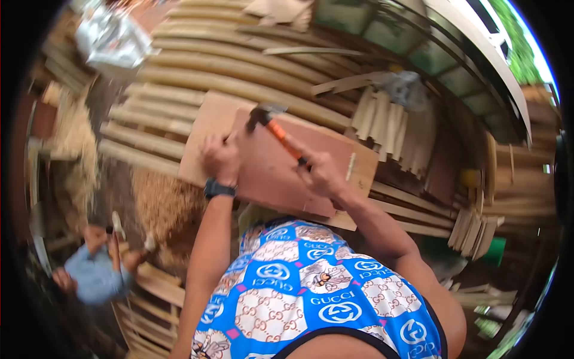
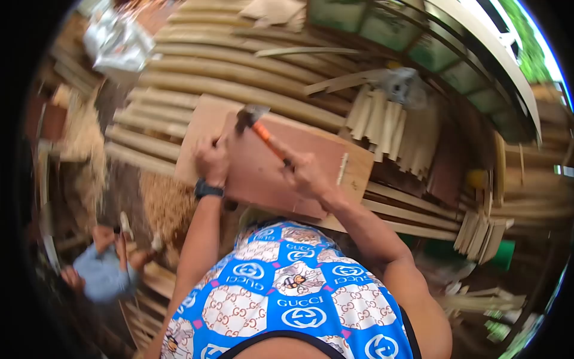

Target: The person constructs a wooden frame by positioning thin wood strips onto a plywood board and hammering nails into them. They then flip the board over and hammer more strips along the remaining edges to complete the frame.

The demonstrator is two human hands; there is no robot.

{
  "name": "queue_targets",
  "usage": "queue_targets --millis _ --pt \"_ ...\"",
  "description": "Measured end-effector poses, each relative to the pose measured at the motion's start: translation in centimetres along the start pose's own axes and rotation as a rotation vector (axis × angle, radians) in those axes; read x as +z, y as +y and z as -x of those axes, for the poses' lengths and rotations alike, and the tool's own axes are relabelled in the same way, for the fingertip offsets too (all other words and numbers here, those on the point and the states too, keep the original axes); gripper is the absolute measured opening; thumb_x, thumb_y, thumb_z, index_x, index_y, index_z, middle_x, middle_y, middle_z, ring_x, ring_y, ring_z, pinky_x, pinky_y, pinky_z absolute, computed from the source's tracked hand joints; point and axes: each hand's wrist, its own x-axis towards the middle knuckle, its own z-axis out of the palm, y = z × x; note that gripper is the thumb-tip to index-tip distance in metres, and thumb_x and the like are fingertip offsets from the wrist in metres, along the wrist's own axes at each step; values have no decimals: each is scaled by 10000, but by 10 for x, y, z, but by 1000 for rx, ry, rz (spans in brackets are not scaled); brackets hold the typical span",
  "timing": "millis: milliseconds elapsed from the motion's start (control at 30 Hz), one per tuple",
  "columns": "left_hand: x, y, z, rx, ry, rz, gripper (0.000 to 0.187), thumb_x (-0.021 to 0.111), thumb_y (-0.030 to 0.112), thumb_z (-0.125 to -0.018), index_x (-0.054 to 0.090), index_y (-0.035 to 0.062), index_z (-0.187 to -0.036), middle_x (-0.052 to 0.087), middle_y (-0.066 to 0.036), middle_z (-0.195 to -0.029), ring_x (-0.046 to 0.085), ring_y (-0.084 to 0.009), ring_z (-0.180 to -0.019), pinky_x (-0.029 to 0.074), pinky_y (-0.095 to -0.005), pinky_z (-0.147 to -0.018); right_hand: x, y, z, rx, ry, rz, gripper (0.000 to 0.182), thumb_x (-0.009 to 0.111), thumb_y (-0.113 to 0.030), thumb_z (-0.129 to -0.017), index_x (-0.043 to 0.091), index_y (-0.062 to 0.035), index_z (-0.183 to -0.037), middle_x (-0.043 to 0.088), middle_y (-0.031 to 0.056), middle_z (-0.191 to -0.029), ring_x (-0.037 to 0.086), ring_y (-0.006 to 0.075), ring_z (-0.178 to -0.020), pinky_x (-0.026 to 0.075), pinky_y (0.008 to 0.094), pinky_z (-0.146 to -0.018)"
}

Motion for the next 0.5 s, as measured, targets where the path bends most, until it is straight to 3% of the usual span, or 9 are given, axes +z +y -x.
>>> queue_targets --millis 67,133,167,200,233,333,400,433,500 --pt "-8 5 -4 3 -71 -4 287 773 357 -898 757 89 -1000 692 -119 -1073 615 -375 -1072 451 -575 -932 -9 5 24 70 51 -68 731 677 -32 -901 483 -194 -1587 672 261 -848 644 289 -625 550 385 -666" --pt "-14 25 -19 106 -29 -66 297 772 353 -900 761 88 -1034 700 -124 -1061 624 -380 -1064 465 -547 -940 -9 3 46 277 -108 -161 769 703 -20 -909 444 -181 -1615 696 205 -869 602 174 -661 530 330 -681" --pt "-16 35 -26 146 54 -145 311 770 350 -903 766 87 -1068 708 -129 -1050 632 -384 -1056 478 -520 -947 -3 5 56 287 -70 -164 769 703 -20 -909 444 -181 -1615 696 205 -869 602 174 -661 530 330 -681" --pt "-13 46 -38 232 114 -160 292 777 312 -898 763 68 -1059 719 -136 -1033 645 -379 -1069 500 -465 -944 5 9 61 201 -14 -222 760 702 -33 -921 436 -174 -1619 689 196 -855 597 181 -664 528 323 -691" --pt "-12 58 -53 266 112 -153 292 777 312 -898 763 68 -1059 719 -136 -1033 645 -379 -1069 500 -465 -944 11 12 65 112 44 -277 751 701 -46 -934 427 -167 -1622 682 187 -840 591 187 -667 525 316 -701" --pt "10 117 -98 571 28 129 268 795 237 -875 752 29 -1039 727 -159 -988 675 -376 -1010 518 -462 -912 10 2 68 237 16 -278 770 703 -71 -946 393 -194 -1640 675 184 -828 604 210 -685 536 330 -757" --pt "28 181 -105 645 -240 169 248 785 216 -877 742 18 -1020 743 -181 -963 692 -376 -929 546 -467 -836 7 1 69 309 -34 -280 795 710 -105 -950 362 -232 -1654 683 192 -862 610 226 -715 538 351 -791" --pt "47 212 -100 788 -276 386 234 777 208 -881 733 18 -1010 732 -182 -945 688 -375 -892 548 -467 -808 11 6 72 306 -7 -286 795 710 -105 -950 362 -232 -1654 683 192 -862 610 226 -715 538 351 -791" --pt "60 282 -76 996 -500 458 180 723 180 -918 718 22 -1005 696 -177 -929 674 -377 -950 546 -466 -834 22 21 78 128 118 -231 839 702 -86 -932 328 -250 -1665 690 232 -941 636 299 -777 545 378 -806"
